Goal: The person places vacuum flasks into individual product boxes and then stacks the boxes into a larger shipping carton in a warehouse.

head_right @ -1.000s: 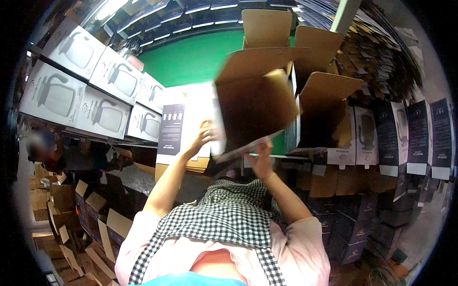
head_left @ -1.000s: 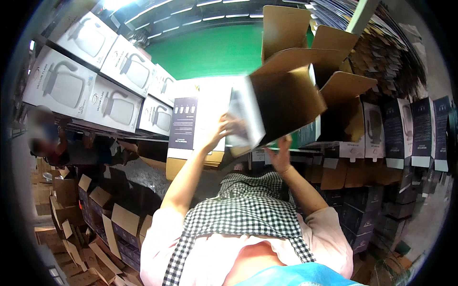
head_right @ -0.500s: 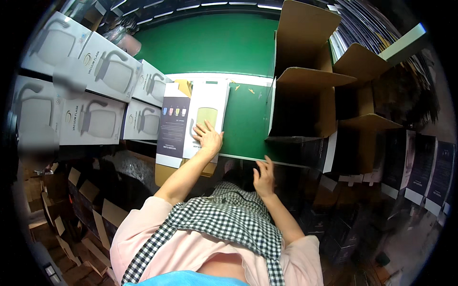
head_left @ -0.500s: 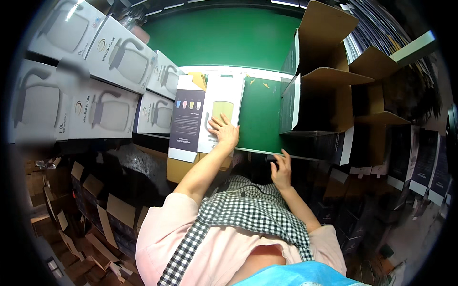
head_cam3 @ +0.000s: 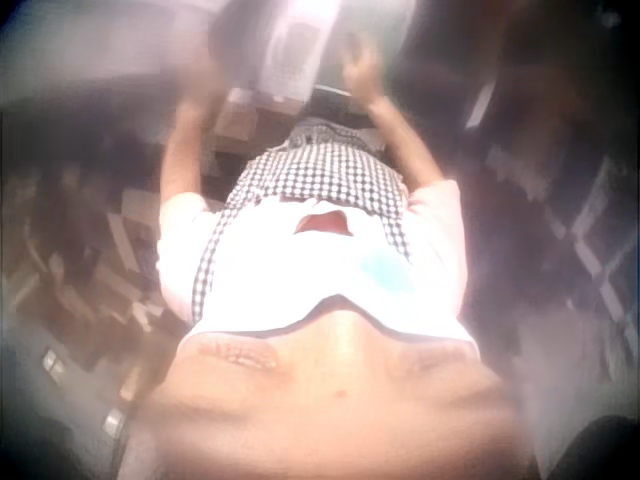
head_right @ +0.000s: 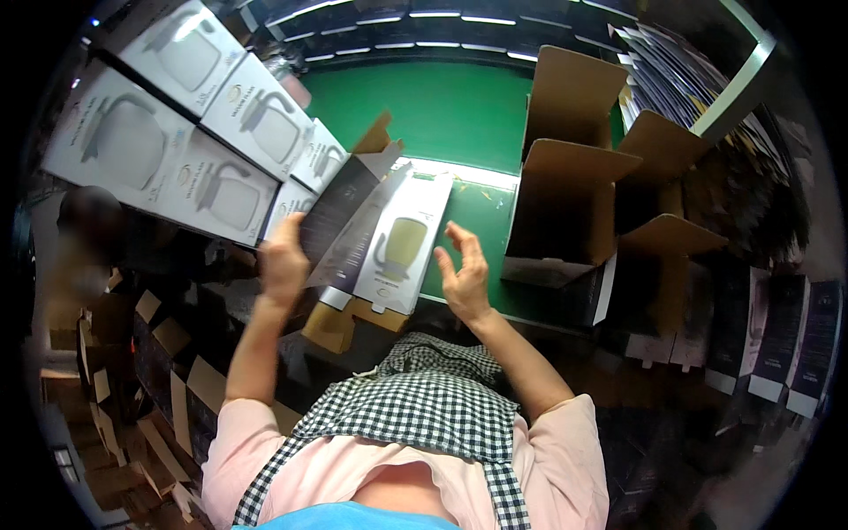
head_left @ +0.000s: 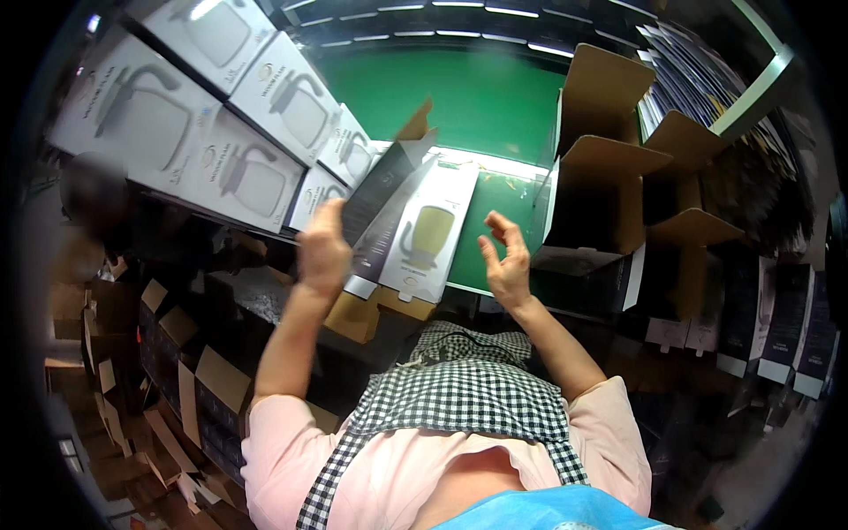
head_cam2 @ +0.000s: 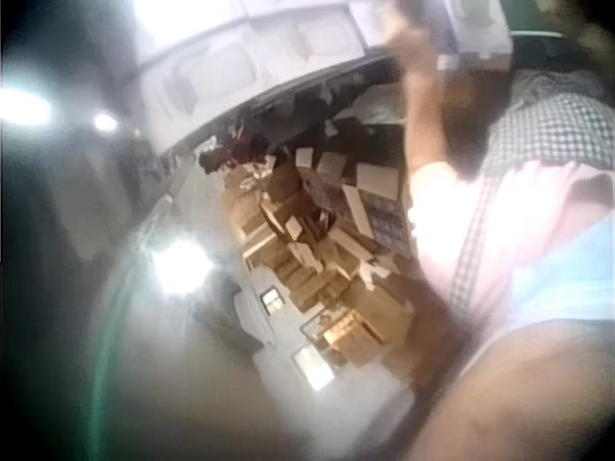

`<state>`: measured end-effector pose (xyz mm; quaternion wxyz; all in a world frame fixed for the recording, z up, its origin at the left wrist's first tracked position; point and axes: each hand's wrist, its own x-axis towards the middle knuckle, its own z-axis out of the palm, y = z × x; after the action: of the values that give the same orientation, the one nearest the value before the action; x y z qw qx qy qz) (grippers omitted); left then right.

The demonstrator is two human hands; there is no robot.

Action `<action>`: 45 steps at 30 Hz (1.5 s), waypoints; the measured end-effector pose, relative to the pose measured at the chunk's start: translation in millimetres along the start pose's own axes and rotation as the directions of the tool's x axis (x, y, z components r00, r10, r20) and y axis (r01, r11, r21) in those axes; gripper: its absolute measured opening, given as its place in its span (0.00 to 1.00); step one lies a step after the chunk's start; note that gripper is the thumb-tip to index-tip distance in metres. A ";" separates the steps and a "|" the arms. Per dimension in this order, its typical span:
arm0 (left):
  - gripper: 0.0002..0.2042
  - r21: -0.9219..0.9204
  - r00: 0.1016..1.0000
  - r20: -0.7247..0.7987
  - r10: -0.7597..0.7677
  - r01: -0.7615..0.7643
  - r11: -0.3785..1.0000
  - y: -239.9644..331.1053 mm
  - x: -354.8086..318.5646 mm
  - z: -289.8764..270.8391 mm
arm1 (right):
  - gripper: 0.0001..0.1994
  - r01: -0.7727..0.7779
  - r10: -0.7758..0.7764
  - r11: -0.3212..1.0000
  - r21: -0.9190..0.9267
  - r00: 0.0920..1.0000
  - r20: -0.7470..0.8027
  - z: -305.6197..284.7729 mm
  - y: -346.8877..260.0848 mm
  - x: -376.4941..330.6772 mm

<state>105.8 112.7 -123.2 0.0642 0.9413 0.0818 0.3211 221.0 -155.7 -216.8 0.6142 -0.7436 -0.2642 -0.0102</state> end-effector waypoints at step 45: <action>0.32 -0.913 0.535 0.187 -0.824 0.404 0.055 3.3 -13.6 -10.2 | 0.50 0.556 -0.397 0.831 0.036 0.546 0.738 86.2 -71.0 100.3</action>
<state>89.3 107.6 -122.8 0.6672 0.5240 0.3139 0.4263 251.8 -30.8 -139.5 0.3549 -0.6437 -0.6724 0.0873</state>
